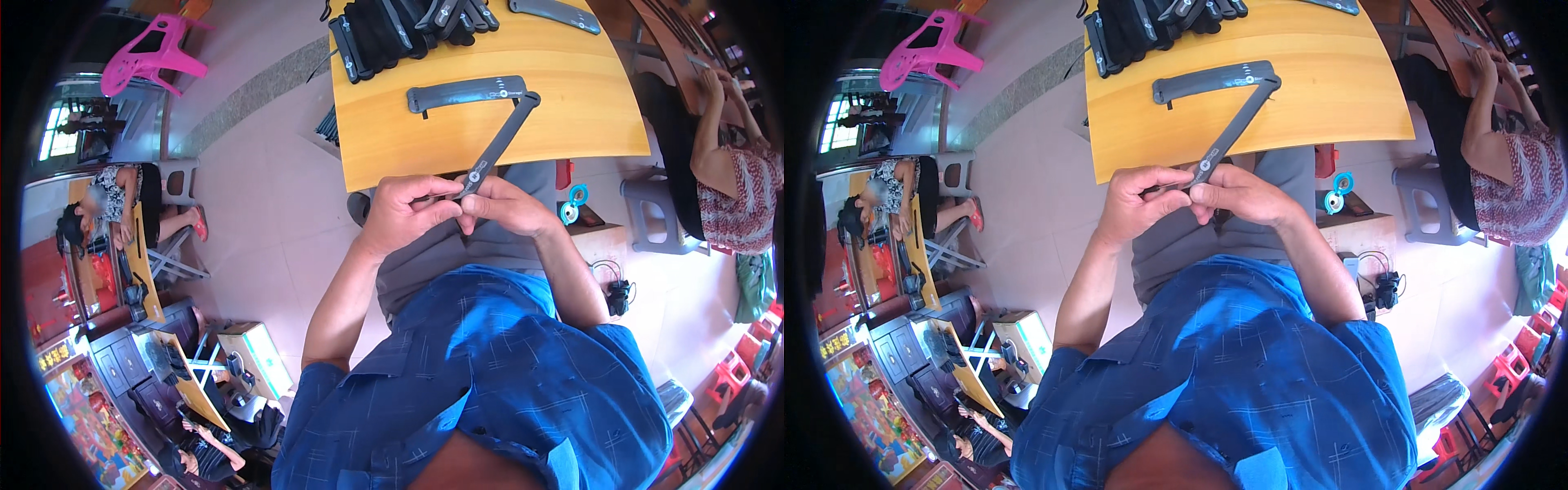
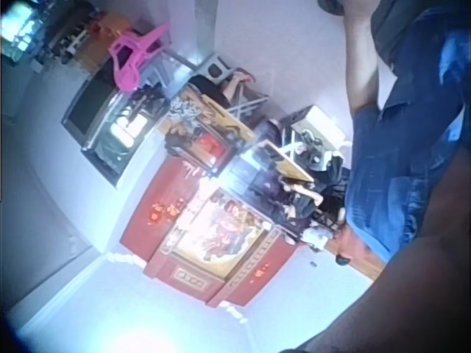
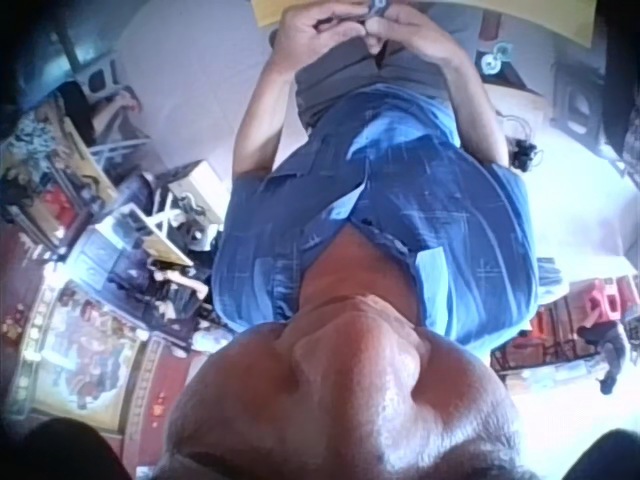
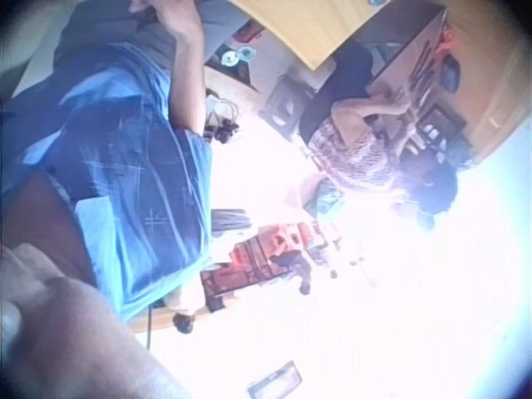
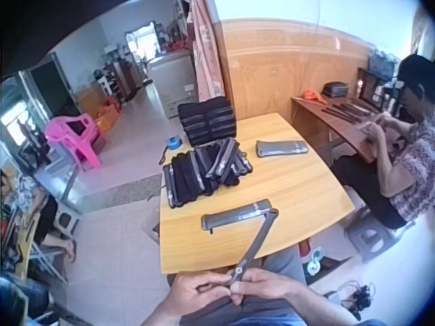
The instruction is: Assembling or organizing black textile straps at a workbench.
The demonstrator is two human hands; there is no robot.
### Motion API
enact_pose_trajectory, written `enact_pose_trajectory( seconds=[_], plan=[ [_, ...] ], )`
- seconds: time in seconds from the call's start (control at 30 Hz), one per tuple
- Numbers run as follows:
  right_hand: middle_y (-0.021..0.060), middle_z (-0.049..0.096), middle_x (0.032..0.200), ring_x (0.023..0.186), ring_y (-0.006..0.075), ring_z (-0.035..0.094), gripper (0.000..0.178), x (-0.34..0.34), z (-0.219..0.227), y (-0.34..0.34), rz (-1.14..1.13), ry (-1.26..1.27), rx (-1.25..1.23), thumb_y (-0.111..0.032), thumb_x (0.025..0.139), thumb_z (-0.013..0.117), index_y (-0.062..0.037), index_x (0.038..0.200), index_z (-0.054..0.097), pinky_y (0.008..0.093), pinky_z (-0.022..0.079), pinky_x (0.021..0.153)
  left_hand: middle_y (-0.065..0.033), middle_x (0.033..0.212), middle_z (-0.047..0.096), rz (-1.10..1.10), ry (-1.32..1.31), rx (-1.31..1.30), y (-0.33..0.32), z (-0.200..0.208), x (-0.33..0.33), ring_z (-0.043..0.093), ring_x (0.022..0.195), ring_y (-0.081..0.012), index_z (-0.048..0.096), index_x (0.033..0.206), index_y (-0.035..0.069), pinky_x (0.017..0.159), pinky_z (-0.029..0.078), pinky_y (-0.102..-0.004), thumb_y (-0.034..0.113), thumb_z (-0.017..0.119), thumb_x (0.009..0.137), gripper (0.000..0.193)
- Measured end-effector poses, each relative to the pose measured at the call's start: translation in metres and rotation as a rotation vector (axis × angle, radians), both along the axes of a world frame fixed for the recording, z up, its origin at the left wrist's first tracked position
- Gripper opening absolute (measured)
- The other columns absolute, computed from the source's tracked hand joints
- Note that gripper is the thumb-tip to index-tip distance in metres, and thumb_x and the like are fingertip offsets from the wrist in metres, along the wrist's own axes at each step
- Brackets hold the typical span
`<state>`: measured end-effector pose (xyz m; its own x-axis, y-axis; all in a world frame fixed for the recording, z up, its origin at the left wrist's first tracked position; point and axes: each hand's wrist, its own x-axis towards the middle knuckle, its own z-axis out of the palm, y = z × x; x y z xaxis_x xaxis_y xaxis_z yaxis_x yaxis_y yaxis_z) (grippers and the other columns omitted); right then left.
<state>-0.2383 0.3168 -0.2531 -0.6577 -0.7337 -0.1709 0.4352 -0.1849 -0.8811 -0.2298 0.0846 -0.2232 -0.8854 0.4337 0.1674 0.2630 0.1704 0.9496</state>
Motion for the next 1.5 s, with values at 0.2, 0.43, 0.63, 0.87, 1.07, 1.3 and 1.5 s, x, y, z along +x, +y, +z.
enact_pose_trajectory(
  seconds=[0.2,0.43,0.63,0.87,1.07,1.3,1.5],
  plan=[
    [0.0026,0.062,0.09,0.086,0.0137,0.061,0.041,0.006,0.002,-0.002,-0.004,-0.02,-0.049,-0.042,0.106,0.061,-0.004,0.122,0.062,0.0288,0.05,0.081,-0.0156,0.086,0.076,-0.09,-0.162,0.292,0.008,0.007,0.003,0.075,0.073,-0.0217,0.072,0.109,-0.006,0.069,0.06,-0.0299,0.0,0.069,0.099,0.013],
    [0.0012,0.06,0.09,0.083,0.0124,0.058,0.023,0.014,0.016,-0.01,-0.063,-0.013,-0.012,-0.027,0.108,0.057,-0.0047,0.105,0.063,0.0279,0.048,0.078,-0.0099,0.082,0.071,0.023,-0.441,0.433,0.021,0.007,0.013,0.074,0.07,-0.0199,0.065,0.099,-0.005,0.067,0.059,-0.0294,0.003,0.063,0.103,0.01],
    [0.0003,0.061,0.074,0.071,0.0114,0.059,0.021,0.011,0.022,-0.016,-0.046,0.211,0.229,-0.021,0.105,0.059,-0.0026,0.096,0.065,0.0301,0.049,0.066,-0.0026,0.083,0.068,0.135,-0.294,0.229,0.007,0.009,0.014,0.063,0.076,-0.0083,0.067,0.097,-0.001,0.07,0.051,-0.0238,0.008,0.07,0.1,0.01],
    [0.0036,0.064,0.073,0.07,0.0117,0.063,0.02,0.005,0.045,-0.021,0.067,0.481,0.42,-0.016,0.104,0.06,0.0002,0.096,0.067,0.0289,0.052,0.065,-0.0005,0.076,0.067,0.211,-0.102,-0.034,-0.021,0.042,0.005,0.054,0.065,-0.004,0.068,0.092,-0.001,0.059,0.044,-0.0232,0.005,0.072,0.096,0.008],
    [0.0089,0.069,0.071,0.066,0.0202,0.068,0.023,0.001,0.047,-0.034,-0.148,0.433,0.404,-0.021,0.1,0.059,-0.0019,0.092,0.069,0.0346,0.053,0.064,0.0026,0.069,0.06,0.222,-0.012,-0.115,-0.008,0.048,0.018,0.047,0.061,-0.0032,0.068,0.091,0.001,0.056,0.04,-0.0231,0.009,0.074,0.096,0.012],
    [0.0069,0.064,0.062,0.059,0.0202,0.065,0.035,0.01,0.045,-0.034,-0.135,0.491,0.39,-0.026,0.105,0.056,-0.0034,0.081,0.067,0.0345,0.05,0.059,0.0071,0.076,0.06,0.495,-0.232,0.142,-0.036,0.033,0.021,0.05,0.066,0.0002,0.068,0.09,0.004,0.057,0.04,-0.0198,0.009,0.071,0.098,0.01],
    [0.0057,0.063,0.061,0.058,0.0208,0.064,0.035,-0.006,0.035,-0.007,0.115,0.575,0.346,-0.024,0.105,0.055,-0.0034,0.078,0.065,0.0348,0.048,0.058,0.0103,0.07,0.051,0.653,-0.36,0.366,-0.141,0.006,0.014,0.039,0.052,0.0026,0.069,0.097,0.009,0.044,0.028,-0.0176,0.015,0.075,0.097,0.009]
  ],
)
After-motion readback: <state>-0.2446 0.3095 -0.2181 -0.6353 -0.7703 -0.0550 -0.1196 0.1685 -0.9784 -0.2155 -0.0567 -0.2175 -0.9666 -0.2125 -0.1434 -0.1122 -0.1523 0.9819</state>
